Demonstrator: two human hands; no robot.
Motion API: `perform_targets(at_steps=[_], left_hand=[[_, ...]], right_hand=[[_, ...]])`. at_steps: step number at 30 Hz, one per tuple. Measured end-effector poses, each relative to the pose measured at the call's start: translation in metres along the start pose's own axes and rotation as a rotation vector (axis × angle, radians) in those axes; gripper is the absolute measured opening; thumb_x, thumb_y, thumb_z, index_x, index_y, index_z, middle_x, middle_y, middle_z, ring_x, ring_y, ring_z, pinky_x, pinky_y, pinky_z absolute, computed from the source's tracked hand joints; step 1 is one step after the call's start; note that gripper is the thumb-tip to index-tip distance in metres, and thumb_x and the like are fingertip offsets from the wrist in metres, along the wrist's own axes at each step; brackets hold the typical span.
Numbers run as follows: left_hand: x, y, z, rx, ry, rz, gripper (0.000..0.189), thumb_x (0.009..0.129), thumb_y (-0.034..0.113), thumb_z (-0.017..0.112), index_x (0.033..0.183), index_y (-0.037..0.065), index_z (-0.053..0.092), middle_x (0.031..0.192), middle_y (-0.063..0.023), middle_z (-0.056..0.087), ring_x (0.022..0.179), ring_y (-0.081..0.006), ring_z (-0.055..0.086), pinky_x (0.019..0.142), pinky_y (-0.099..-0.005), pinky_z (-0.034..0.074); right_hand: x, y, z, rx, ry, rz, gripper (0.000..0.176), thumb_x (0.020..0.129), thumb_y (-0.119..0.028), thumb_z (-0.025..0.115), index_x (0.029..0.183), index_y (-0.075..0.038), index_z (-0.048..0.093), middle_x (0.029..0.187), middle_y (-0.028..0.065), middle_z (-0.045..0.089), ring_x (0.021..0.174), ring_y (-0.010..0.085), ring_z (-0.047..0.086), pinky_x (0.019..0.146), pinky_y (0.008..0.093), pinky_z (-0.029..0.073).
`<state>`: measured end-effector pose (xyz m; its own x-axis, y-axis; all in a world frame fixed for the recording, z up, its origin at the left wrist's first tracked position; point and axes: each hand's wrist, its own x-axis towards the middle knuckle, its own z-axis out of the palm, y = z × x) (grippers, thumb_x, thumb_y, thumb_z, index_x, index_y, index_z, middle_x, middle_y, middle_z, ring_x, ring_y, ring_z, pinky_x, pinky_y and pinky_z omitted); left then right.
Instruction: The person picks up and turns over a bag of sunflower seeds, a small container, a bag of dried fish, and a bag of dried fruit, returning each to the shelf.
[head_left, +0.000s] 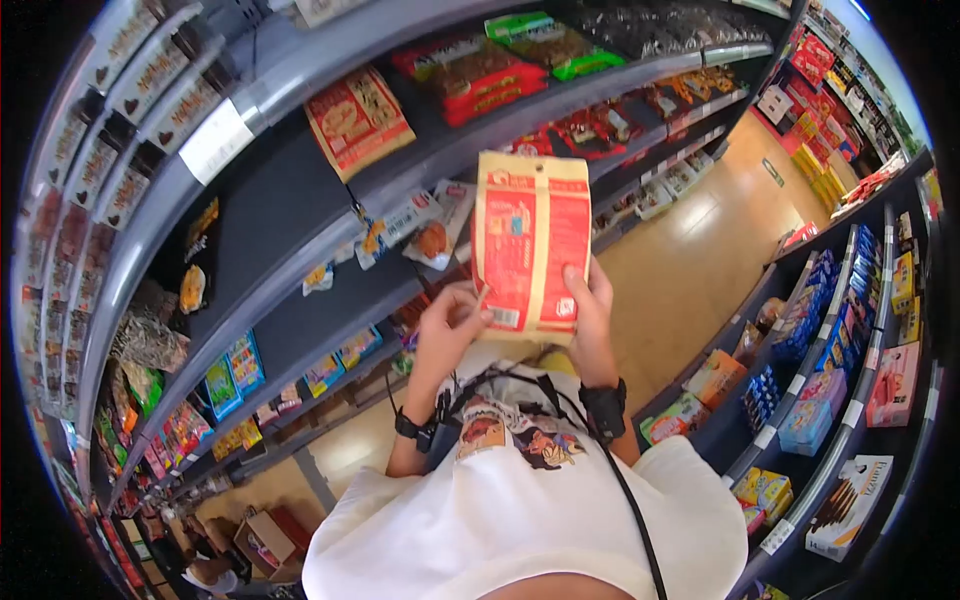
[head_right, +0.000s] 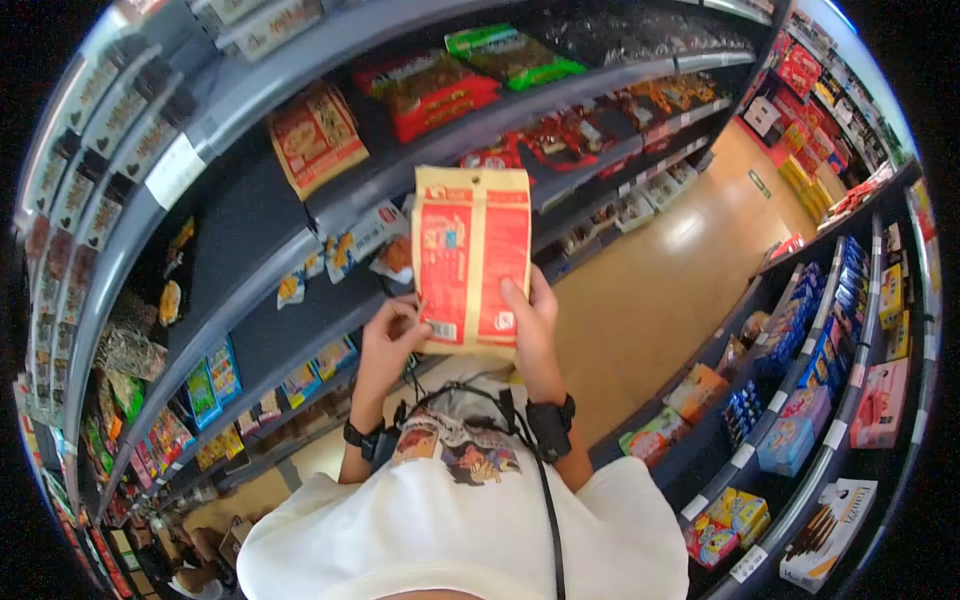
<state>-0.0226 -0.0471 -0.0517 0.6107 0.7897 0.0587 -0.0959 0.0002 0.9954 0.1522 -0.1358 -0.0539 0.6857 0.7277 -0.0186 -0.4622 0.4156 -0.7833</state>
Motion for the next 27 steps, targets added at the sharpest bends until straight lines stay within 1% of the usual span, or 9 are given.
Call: perform_targets(at_steps=[5, 8, 9, 12, 13, 17, 24, 25, 27], left_hand=[[0.007, 0.009, 0.003, 0.064, -0.035, 0.075, 0.020, 0.087, 0.012, 0.066, 0.080, 0.001, 0.051, 0.096, -0.0052, 0.053, 0.089, -0.0136, 0.050, 0.080, -0.0269, 0.039], [0.010, 0.015, 0.007, 0.128, -0.065, 0.142, 0.022, 0.088, 0.012, 0.064, 0.077, 0.001, 0.048, 0.095, -0.0076, 0.052, 0.092, -0.0174, 0.050, 0.083, -0.0276, 0.038], [0.009, 0.015, 0.006, 0.148, -0.063, 0.063, 0.022, 0.088, 0.012, 0.063, 0.077, 0.001, 0.048, 0.102, -0.0097, 0.054, 0.098, -0.0189, 0.051, 0.088, -0.0282, 0.038], [0.007, 0.008, 0.011, 0.176, 0.016, 0.167, 0.022, 0.089, 0.012, 0.062, 0.077, 0.001, 0.048, 0.112, -0.0115, 0.054, 0.105, -0.0203, 0.051, 0.091, -0.0289, 0.037], [0.005, 0.014, 0.011, 0.245, 0.038, 0.178, 0.020, 0.089, 0.011, 0.061, 0.077, 0.001, 0.049, 0.123, -0.0123, 0.051, 0.113, -0.0212, 0.051, 0.093, -0.0303, 0.038], [0.005, 0.017, 0.017, 0.125, 0.148, 0.186, 0.020, 0.089, 0.010, 0.062, 0.075, 0.001, 0.050, 0.132, -0.0104, 0.046, 0.120, -0.0230, 0.050, 0.089, -0.0303, 0.043], [0.007, 0.026, 0.013, 0.194, 0.196, 0.221, 0.019, 0.087, 0.009, 0.064, 0.075, 0.001, 0.052, 0.132, -0.0108, 0.045, 0.117, -0.0209, 0.053, 0.081, -0.0275, 0.045], [0.007, 0.019, 0.009, 0.207, 0.164, 0.216, 0.015, 0.088, 0.011, 0.065, 0.089, 0.001, 0.055, 0.133, -0.0099, 0.045, 0.112, -0.0184, 0.056, 0.081, -0.0273, 0.047], [0.009, 0.016, 0.017, 0.049, 0.158, 0.092, 0.022, 0.089, 0.012, 0.064, 0.104, 0.002, 0.051, 0.131, -0.0116, 0.046, 0.116, -0.0189, 0.053, 0.088, -0.0315, 0.047]], right_hand=[[-0.006, 0.001, -0.003, 0.085, 0.062, 0.079, 0.035, 0.094, -0.015, 0.056, 0.123, 0.004, 0.051, 0.115, 0.0110, 0.062, 0.100, 0.0166, 0.061, 0.086, 0.0298, 0.050], [-0.006, 0.017, -0.011, 0.128, 0.111, 0.115, 0.036, 0.095, -0.018, 0.055, 0.123, 0.004, 0.051, 0.114, 0.0126, 0.062, 0.099, 0.0194, 0.063, 0.085, 0.0321, 0.051], [-0.007, 0.017, -0.011, 0.143, 0.110, 0.129, 0.036, 0.095, -0.018, 0.054, 0.123, 0.004, 0.051, 0.114, 0.0131, 0.062, 0.099, 0.0202, 0.063, 0.084, 0.0327, 0.052], [-0.002, 0.016, -0.008, 0.162, 0.093, 0.145, 0.035, 0.096, -0.018, 0.053, 0.123, 0.005, 0.050, 0.113, 0.0140, 0.062, 0.097, 0.0212, 0.064, 0.082, 0.0338, 0.053], [0.000, 0.017, -0.010, 0.143, 0.089, 0.157, 0.035, 0.096, -0.018, 0.053, 0.123, 0.005, 0.050, 0.114, 0.0139, 0.062, 0.097, 0.0211, 0.064, 0.083, 0.0336, 0.053], [0.018, 0.019, -0.010, 0.081, 0.044, 0.218, 0.036, 0.096, -0.016, 0.053, 0.125, 0.004, 0.049, 0.116, 0.0134, 0.061, 0.096, 0.0207, 0.064, 0.084, 0.0332, 0.053], [0.049, -0.002, 0.010, 0.054, -0.141, 0.228, 0.040, 0.094, -0.014, 0.055, 0.129, 0.004, 0.046, 0.122, 0.0132, 0.058, 0.104, 0.0197, 0.061, 0.088, 0.0321, 0.050], [0.052, -0.003, 0.006, 0.045, -0.159, 0.223, 0.040, 0.094, -0.014, 0.055, 0.129, 0.004, 0.046, 0.122, 0.0132, 0.058, 0.105, 0.0194, 0.060, 0.089, 0.0319, 0.049], [0.056, -0.006, -0.001, 0.020, -0.171, 0.215, 0.040, 0.094, -0.013, 0.055, 0.129, 0.004, 0.046, 0.121, 0.0126, 0.058, 0.106, 0.0187, 0.059, 0.090, 0.0315, 0.048]])
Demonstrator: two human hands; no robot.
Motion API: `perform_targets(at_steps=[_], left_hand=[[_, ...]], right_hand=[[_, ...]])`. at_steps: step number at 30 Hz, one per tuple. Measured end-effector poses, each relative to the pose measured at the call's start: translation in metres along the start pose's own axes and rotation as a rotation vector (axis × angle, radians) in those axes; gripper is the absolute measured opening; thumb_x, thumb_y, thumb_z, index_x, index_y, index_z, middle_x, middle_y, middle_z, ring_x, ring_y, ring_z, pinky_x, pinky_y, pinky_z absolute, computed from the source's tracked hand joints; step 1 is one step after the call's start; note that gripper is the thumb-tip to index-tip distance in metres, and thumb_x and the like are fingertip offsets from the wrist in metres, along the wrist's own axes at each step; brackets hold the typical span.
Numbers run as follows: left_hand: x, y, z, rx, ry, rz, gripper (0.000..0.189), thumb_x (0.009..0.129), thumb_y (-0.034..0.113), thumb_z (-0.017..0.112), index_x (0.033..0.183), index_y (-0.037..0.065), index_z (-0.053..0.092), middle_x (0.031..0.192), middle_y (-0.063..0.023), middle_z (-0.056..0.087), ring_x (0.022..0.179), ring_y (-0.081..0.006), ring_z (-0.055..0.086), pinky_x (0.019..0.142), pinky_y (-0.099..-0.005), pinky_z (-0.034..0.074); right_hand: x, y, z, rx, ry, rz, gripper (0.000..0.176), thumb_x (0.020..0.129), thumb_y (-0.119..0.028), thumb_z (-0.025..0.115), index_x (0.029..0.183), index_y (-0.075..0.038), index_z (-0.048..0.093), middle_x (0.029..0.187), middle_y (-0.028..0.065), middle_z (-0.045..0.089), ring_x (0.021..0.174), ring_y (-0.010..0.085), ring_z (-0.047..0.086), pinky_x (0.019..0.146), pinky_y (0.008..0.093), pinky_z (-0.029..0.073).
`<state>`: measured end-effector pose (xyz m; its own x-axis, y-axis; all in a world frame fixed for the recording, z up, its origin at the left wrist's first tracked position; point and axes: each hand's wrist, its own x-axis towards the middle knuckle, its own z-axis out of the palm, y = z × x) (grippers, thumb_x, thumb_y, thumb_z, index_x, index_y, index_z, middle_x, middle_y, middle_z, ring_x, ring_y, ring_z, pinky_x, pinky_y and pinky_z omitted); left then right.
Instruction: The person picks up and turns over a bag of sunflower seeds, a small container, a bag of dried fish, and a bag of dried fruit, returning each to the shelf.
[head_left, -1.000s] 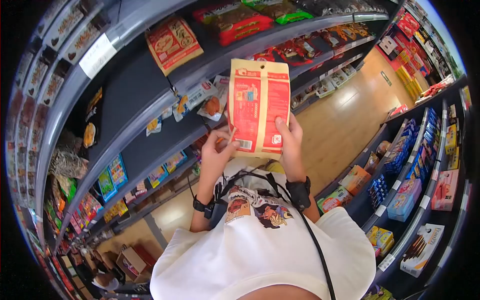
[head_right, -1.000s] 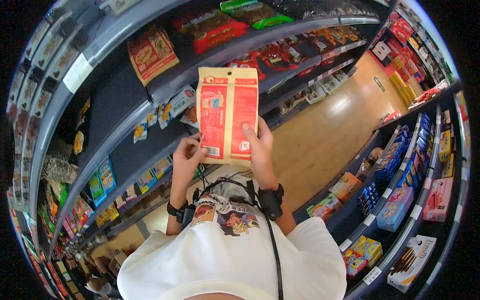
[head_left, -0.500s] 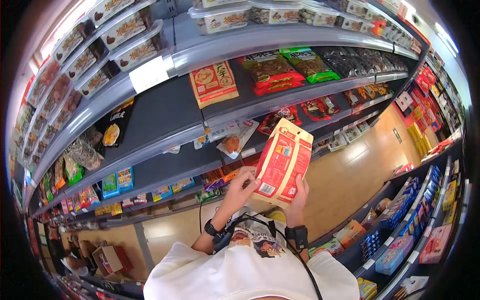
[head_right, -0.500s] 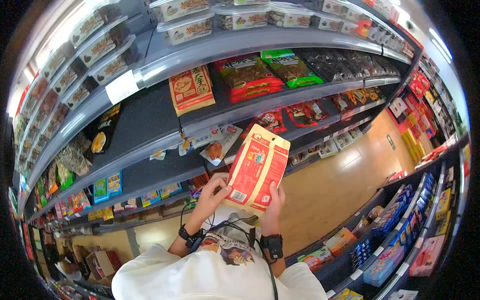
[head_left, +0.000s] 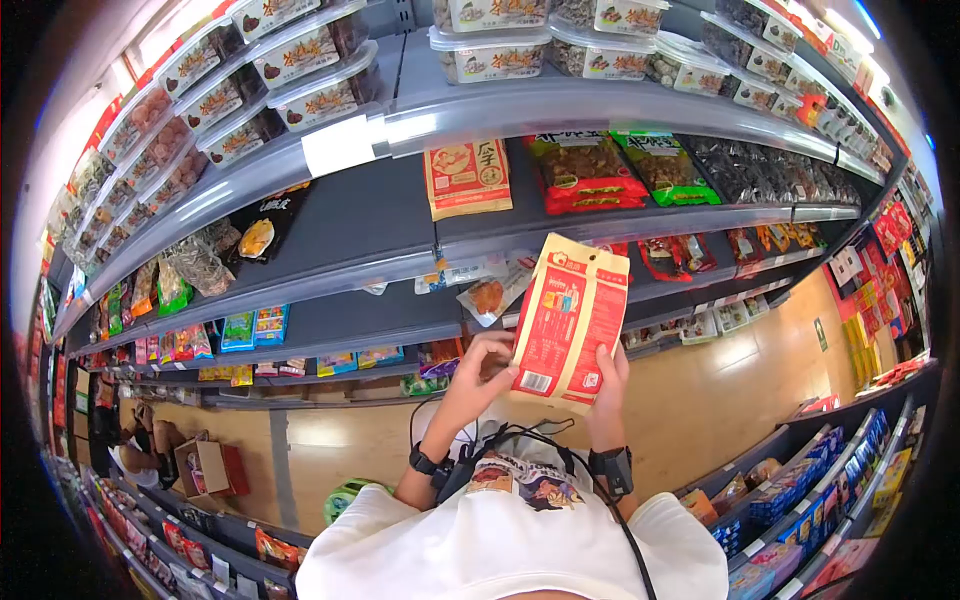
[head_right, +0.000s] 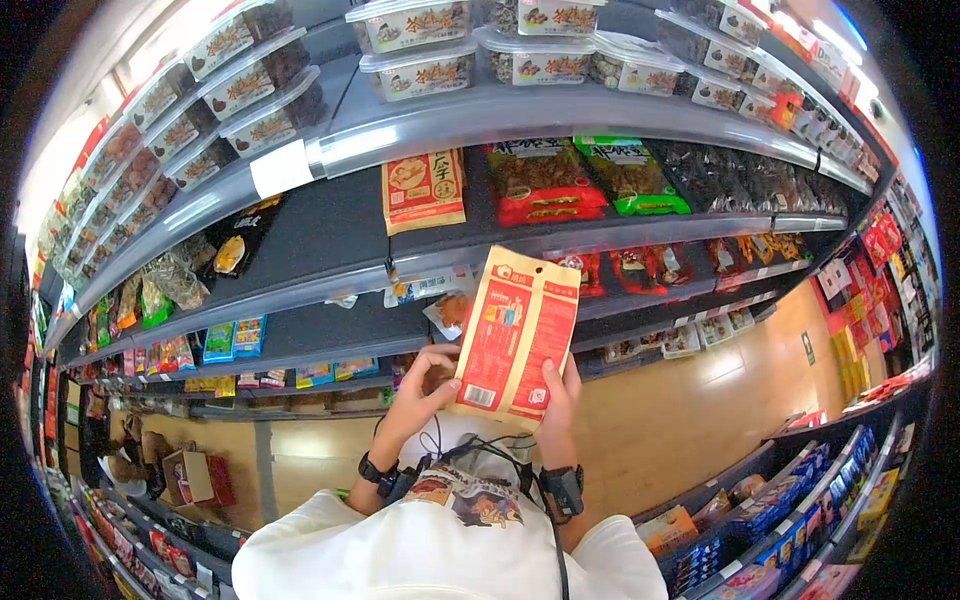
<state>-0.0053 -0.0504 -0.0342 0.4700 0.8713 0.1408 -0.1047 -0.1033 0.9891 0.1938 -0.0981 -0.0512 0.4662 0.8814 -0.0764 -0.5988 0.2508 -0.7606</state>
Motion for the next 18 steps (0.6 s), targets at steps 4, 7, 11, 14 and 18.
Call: perform_targets(at_steps=[4, 7, 11, 14, 18], left_hand=[[0.012, 0.003, 0.022, -0.034, -0.077, -0.226, 0.058, 0.090, 0.019, 0.066, 0.135, 0.000, 0.035, 0.134, -0.0158, 0.046, 0.118, -0.0200, 0.051, 0.095, -0.0344, 0.045], [0.026, -0.015, 0.045, 0.067, -0.088, -0.168, 0.065, 0.092, 0.025, 0.063, 0.140, -0.004, 0.031, 0.133, -0.0168, 0.049, 0.119, -0.0207, 0.049, 0.099, -0.0336, 0.041], [0.043, -0.025, 0.067, 0.052, -0.082, -0.143, 0.058, 0.095, 0.029, 0.056, 0.137, -0.005, 0.035, 0.129, -0.0161, 0.053, 0.120, -0.0202, 0.049, 0.101, -0.0325, 0.038], [0.052, -0.030, 0.080, -0.092, -0.135, -0.187, 0.054, 0.101, 0.031, 0.046, 0.144, 0.002, 0.030, 0.136, -0.0111, 0.048, 0.126, -0.0186, 0.043, 0.104, -0.0335, 0.035], [0.059, -0.024, 0.099, -0.387, -0.227, -0.297, 0.058, 0.102, 0.041, 0.036, 0.151, 0.014, 0.021, 0.149, -0.0049, 0.031, 0.136, -0.0184, 0.031, 0.109, -0.0374, 0.030]], right_hand=[[-0.002, -0.015, -0.017, -0.091, -0.013, -0.016, 0.040, 0.093, -0.012, 0.056, 0.129, 0.003, 0.046, 0.119, 0.0107, 0.059, 0.105, 0.0170, 0.058, 0.090, 0.0305, 0.046], [-0.007, -0.034, -0.024, -0.187, -0.050, -0.037, 0.041, 0.093, -0.013, 0.055, 0.129, 0.003, 0.044, 0.121, 0.0102, 0.056, 0.108, 0.0163, 0.055, 0.093, 0.0299, 0.043], [-0.011, -0.051, -0.039, -0.121, -0.142, -0.093, 0.050, 0.095, -0.021, 0.053, 0.136, 0.003, 0.038, 0.130, 0.0123, 0.050, 0.116, 0.0185, 0.051, 0.099, 0.0317, 0.040], [-0.012, -0.066, -0.037, 0.087, -0.262, -0.087, 0.051, 0.094, -0.019, 0.054, 0.138, 0.004, 0.038, 0.131, 0.0135, 0.048, 0.120, 0.0216, 0.049, 0.102, 0.0340, 0.038], [0.009, -0.056, -0.059, -0.200, -0.360, 0.002, 0.051, 0.083, -0.005, 0.068, 0.130, 0.002, 0.048, 0.125, 0.0102, 0.050, 0.123, 0.0234, 0.047, 0.104, 0.0343, 0.037]])
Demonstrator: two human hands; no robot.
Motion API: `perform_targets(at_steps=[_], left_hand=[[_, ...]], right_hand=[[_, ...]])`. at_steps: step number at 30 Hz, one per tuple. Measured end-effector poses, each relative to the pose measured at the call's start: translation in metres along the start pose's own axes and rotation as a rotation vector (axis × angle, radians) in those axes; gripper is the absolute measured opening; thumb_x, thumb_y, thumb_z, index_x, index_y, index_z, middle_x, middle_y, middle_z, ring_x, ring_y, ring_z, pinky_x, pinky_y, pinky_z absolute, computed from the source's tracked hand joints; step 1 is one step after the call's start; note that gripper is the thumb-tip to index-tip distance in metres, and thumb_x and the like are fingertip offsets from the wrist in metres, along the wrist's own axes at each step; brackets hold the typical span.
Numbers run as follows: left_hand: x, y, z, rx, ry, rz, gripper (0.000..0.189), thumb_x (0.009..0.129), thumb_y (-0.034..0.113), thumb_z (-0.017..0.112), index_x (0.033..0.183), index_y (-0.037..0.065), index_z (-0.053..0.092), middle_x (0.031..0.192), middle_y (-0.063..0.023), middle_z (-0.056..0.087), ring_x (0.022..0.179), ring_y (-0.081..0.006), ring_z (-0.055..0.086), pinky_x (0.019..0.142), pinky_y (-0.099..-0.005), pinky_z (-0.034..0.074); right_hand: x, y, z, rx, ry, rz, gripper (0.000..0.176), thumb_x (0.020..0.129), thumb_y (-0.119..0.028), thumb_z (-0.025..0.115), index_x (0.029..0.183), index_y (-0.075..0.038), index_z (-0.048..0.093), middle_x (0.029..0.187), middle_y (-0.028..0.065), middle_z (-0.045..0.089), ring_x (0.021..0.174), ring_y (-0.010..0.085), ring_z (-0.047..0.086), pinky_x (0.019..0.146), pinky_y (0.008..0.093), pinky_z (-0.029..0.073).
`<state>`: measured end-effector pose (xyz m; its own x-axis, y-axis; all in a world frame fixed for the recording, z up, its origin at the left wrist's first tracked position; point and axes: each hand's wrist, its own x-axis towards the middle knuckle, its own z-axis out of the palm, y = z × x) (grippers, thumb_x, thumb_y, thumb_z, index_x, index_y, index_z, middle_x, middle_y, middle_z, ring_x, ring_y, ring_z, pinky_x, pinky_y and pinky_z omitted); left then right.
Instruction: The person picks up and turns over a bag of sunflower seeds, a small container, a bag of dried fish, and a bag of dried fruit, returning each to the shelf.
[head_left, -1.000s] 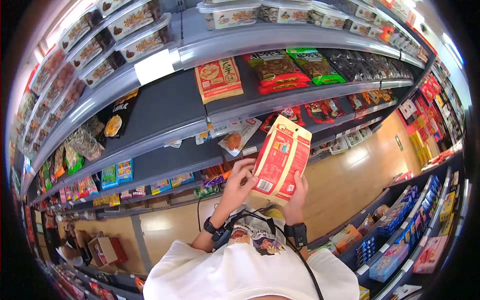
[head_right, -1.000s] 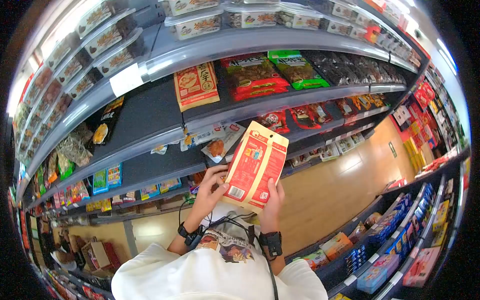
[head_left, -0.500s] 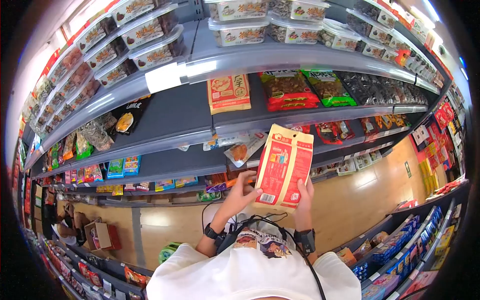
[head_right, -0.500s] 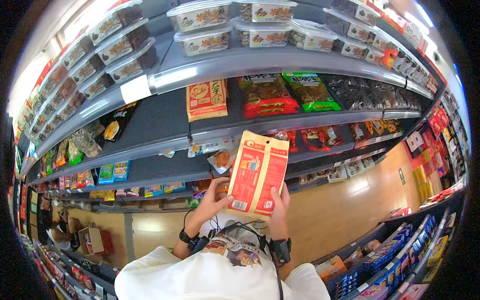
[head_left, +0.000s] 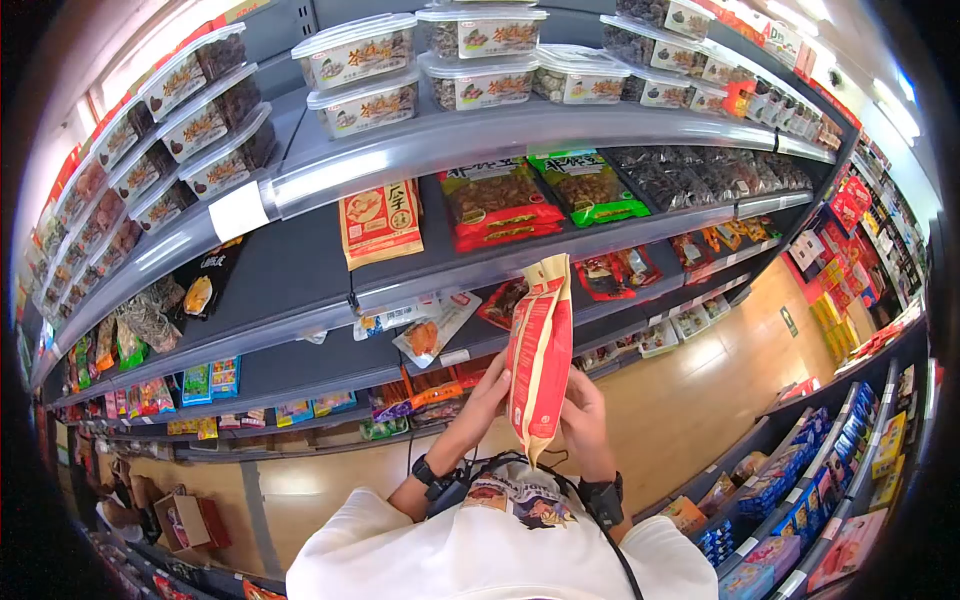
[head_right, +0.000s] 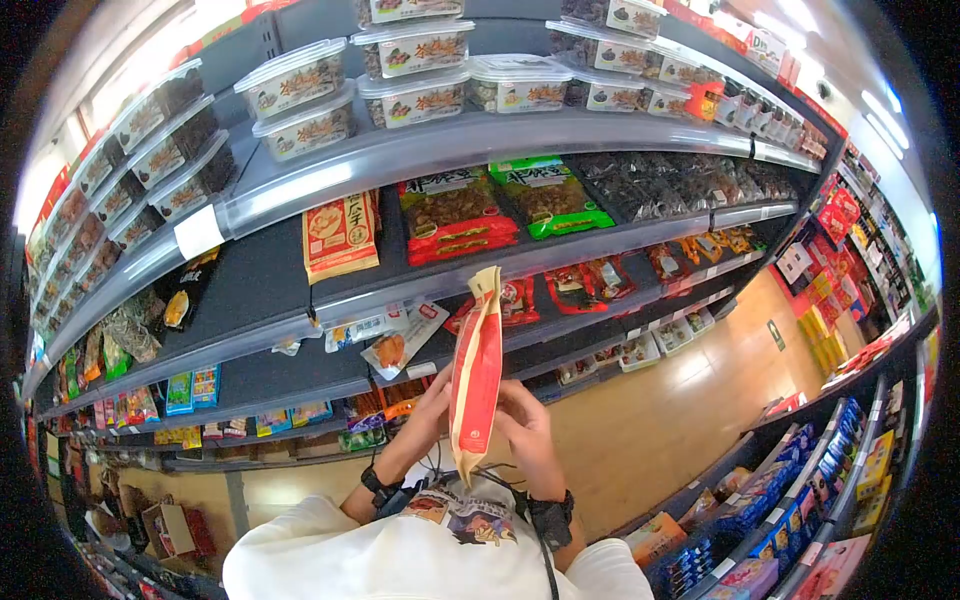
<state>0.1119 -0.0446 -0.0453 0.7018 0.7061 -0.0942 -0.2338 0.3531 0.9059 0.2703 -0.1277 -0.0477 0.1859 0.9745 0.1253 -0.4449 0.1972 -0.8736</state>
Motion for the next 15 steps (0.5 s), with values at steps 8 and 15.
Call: perform_targets(at_steps=[8, 15], left_hand=[[0.006, -0.021, -0.015, 0.395, -0.042, 0.220, 0.073, 0.100, 0.055, 0.023, 0.149, 0.003, 0.015, 0.155, -0.0153, 0.010, 0.145, -0.0291, 0.005, 0.117, -0.0398, 0.006], [-0.015, -0.009, -0.031, 0.544, 0.133, 0.282, 0.059, 0.102, 0.038, 0.035, 0.149, 0.005, 0.021, 0.155, -0.0159, 0.016, 0.145, -0.0257, 0.012, 0.115, -0.0359, 0.018]], right_hand=[[0.026, 0.049, -0.014, -0.223, 0.038, 0.164, 0.088, 0.074, -0.012, 0.081, 0.144, -0.005, 0.028, 0.141, 0.0107, 0.040, 0.128, 0.0194, 0.042, 0.105, 0.0349, 0.037], [0.041, 0.063, 0.008, -0.073, -0.079, 0.032, 0.098, 0.074, -0.013, 0.081, 0.149, -0.005, 0.018, 0.135, 0.0122, 0.046, 0.123, 0.0218, 0.048, 0.099, 0.0365, 0.044]])
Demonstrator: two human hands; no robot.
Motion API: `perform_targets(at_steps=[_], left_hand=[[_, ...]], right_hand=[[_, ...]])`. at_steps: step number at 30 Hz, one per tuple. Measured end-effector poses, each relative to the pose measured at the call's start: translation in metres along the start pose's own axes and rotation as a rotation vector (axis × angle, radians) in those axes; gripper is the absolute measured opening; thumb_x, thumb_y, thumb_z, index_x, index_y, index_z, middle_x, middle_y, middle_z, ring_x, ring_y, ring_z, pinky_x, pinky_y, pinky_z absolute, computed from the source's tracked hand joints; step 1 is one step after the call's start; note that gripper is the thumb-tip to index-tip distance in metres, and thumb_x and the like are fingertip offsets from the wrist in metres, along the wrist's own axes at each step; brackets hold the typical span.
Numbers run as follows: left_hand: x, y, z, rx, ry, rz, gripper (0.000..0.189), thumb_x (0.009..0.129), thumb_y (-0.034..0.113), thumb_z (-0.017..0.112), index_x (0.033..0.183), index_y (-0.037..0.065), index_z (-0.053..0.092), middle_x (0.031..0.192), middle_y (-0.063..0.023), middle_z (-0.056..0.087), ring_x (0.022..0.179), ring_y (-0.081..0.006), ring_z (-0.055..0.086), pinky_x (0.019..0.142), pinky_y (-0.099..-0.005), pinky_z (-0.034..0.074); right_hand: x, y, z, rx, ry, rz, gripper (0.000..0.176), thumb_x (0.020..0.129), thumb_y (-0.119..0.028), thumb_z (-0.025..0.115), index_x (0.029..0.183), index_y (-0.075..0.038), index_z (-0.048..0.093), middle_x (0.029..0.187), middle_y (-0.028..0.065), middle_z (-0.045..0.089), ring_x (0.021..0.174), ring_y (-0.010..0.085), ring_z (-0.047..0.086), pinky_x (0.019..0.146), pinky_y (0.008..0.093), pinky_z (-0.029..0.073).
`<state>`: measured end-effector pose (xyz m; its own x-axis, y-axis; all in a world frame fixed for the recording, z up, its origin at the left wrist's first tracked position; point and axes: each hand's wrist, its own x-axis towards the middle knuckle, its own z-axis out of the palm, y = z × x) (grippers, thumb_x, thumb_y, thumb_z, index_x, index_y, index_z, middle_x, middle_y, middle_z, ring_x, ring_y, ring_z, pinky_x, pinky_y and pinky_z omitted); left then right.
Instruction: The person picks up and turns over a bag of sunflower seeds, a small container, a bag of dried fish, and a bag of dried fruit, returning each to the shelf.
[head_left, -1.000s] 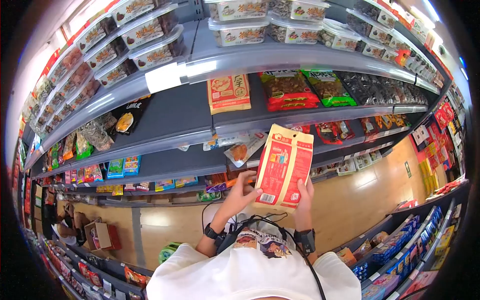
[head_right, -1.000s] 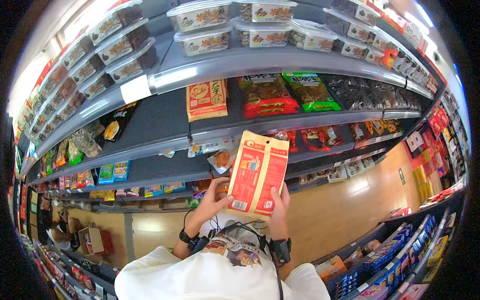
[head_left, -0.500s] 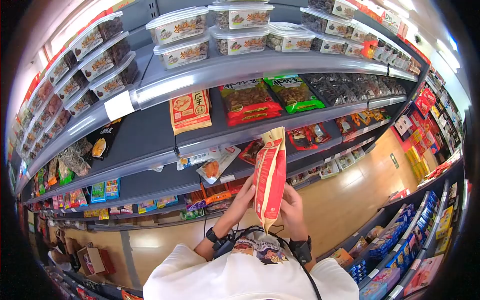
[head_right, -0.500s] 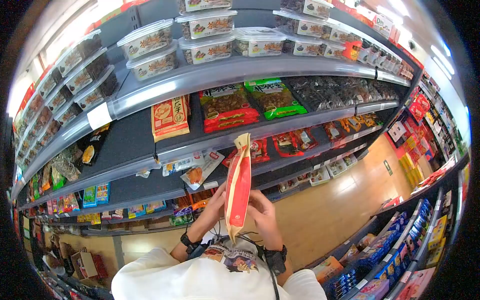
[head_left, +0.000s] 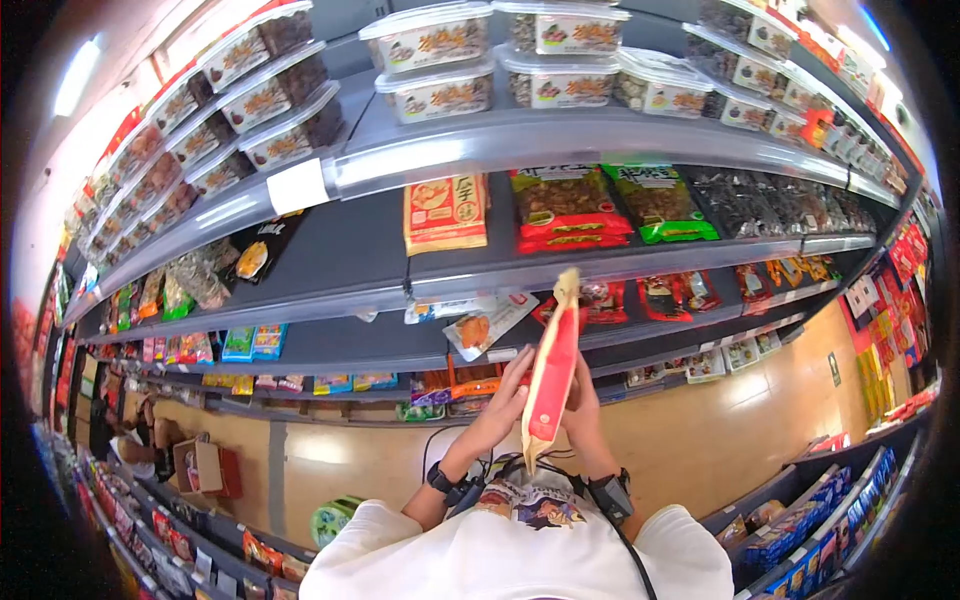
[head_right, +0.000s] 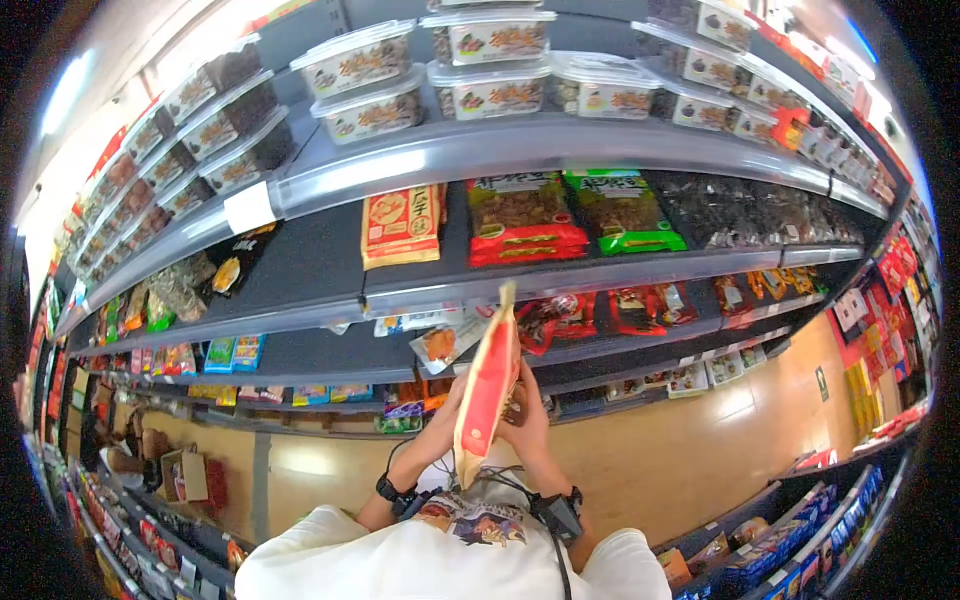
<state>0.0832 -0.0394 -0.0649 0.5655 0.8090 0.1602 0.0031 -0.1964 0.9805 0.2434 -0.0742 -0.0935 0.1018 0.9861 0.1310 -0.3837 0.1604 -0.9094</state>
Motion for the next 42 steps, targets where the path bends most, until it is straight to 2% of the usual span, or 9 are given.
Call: perform_targets(at_steps=[4, 6, 10, 20, 24, 28, 29, 33, 42], left_hand=[[-0.027, 0.003, -0.012, -0.477, 0.255, -0.397, 0.051, 0.100, 0.032, 0.042, 0.143, 0.004, 0.035, 0.134, -0.0117, 0.052, 0.117, -0.0225, 0.055, 0.101, -0.0336, 0.042], [-0.029, 0.026, -0.010, -0.747, 0.467, -0.434, 0.061, 0.100, 0.050, 0.032, 0.140, 0.003, 0.037, 0.132, -0.0126, 0.053, 0.114, -0.0236, 0.057, 0.099, -0.0370, 0.046], [-0.030, 0.015, -0.018, -1.050, 0.406, -0.086, 0.064, 0.101, 0.050, 0.028, 0.141, 0.001, 0.034, 0.138, -0.0154, 0.047, 0.125, -0.0308, 0.049, 0.104, -0.0466, 0.040], [-0.013, 0.020, 0.003, -0.880, 0.467, -0.213, 0.055, 0.101, 0.047, 0.030, 0.134, 0.004, 0.042, 0.129, -0.0125, 0.055, 0.111, -0.0242, 0.060, 0.090, -0.0380, 0.052], [-0.007, 0.006, -0.001, -0.609, 0.480, -0.208, 0.053, 0.101, 0.046, 0.032, 0.135, 0.006, 0.040, 0.128, -0.0133, 0.055, 0.111, -0.0233, 0.060, 0.089, -0.0372, 0.053], [-0.006, 0.013, 0.003, -0.391, 0.428, -0.139, 0.060, 0.098, 0.034, 0.050, 0.145, 0.007, 0.024, 0.136, -0.0124, 0.045, 0.117, -0.0205, 0.054, 0.091, -0.0357, 0.051], [-0.007, 0.017, -0.001, -0.345, 0.391, -0.230, 0.073, 0.092, 0.027, 0.061, 0.146, 0.005, 0.018, 0.135, -0.0142, 0.043, 0.121, -0.0206, 0.046, 0.101, -0.0348, 0.040], [-0.014, 0.025, -0.009, -0.073, 0.166, -0.213, 0.086, 0.091, 0.018, 0.063, 0.149, 0.002, 0.001, 0.141, -0.0168, 0.034, 0.128, -0.0211, 0.038, 0.105, -0.0359, 0.035], [-0.017, 0.025, -0.019, -0.099, 0.074, -0.143, 0.083, 0.093, 0.013, 0.057, 0.149, -0.001, -0.004, 0.144, -0.0169, 0.031, 0.130, -0.0198, 0.033, 0.108, -0.0345, 0.030]], right_hand=[[0.009, -0.019, 0.018, 0.065, -0.063, -0.028, 0.099, 0.071, -0.008, 0.079, 0.149, -0.004, 0.019, 0.130, 0.0157, 0.049, 0.116, 0.0240, 0.053, 0.098, 0.0363, 0.044], [0.008, -0.027, 0.020, 0.002, -0.040, 0.034, 0.097, 0.068, -0.005, 0.077, 0.148, -0.003, 0.022, 0.130, 0.0161, 0.049, 0.115, 0.0229, 0.053, 0.099, 0.0355, 0.042], [0.006, -0.031, 0.007, -0.102, -0.046, -0.008, 0.081, 0.074, -0.008, 0.078, 0.142, -0.001, 0.033, 0.121, 0.0125, 0.056, 0.110, 0.0200, 0.056, 0.093, 0.0339, 0.046], [-0.009, -0.034, -0.005, 0.020, -0.060, 0.282, 0.061, 0.090, -0.017, 0.063, 0.140, 0.001, 0.034, 0.125, 0.0111, 0.055, 0.112, 0.0144, 0.053, 0.094, 0.0294, 0.043], [-0.008, -0.030, -0.008, 0.045, -0.010, 0.184, 0.061, 0.091, -0.015, 0.061, 0.142, 0.001, 0.031, 0.129, 0.0118, 0.053, 0.113, 0.0151, 0.053, 0.095, 0.0294, 0.043], [-0.005, -0.031, -0.005, 0.027, 0.046, 0.099, 0.064, 0.092, -0.012, 0.057, 0.146, 0.000, 0.025, 0.136, 0.0132, 0.046, 0.120, 0.0162, 0.047, 0.100, 0.0303, 0.039], [-0.004, -0.030, -0.005, 0.008, 0.050, 0.071, 0.065, 0.093, -0.011, 0.057, 0.147, -0.001, 0.023, 0.138, 0.0135, 0.044, 0.122, 0.0164, 0.046, 0.101, 0.0305, 0.038], [-0.003, -0.030, -0.001, -0.054, 0.078, -0.041, 0.066, 0.093, -0.008, 0.054, 0.149, -0.001, 0.020, 0.142, 0.0144, 0.040, 0.126, 0.0171, 0.042, 0.104, 0.0310, 0.035], [0.000, -0.046, 0.000, -0.045, 0.013, -0.029, 0.067, 0.093, -0.008, 0.055, 0.149, 0.001, 0.018, 0.144, 0.0144, 0.039, 0.126, 0.0170, 0.042, 0.104, 0.0309, 0.035]])
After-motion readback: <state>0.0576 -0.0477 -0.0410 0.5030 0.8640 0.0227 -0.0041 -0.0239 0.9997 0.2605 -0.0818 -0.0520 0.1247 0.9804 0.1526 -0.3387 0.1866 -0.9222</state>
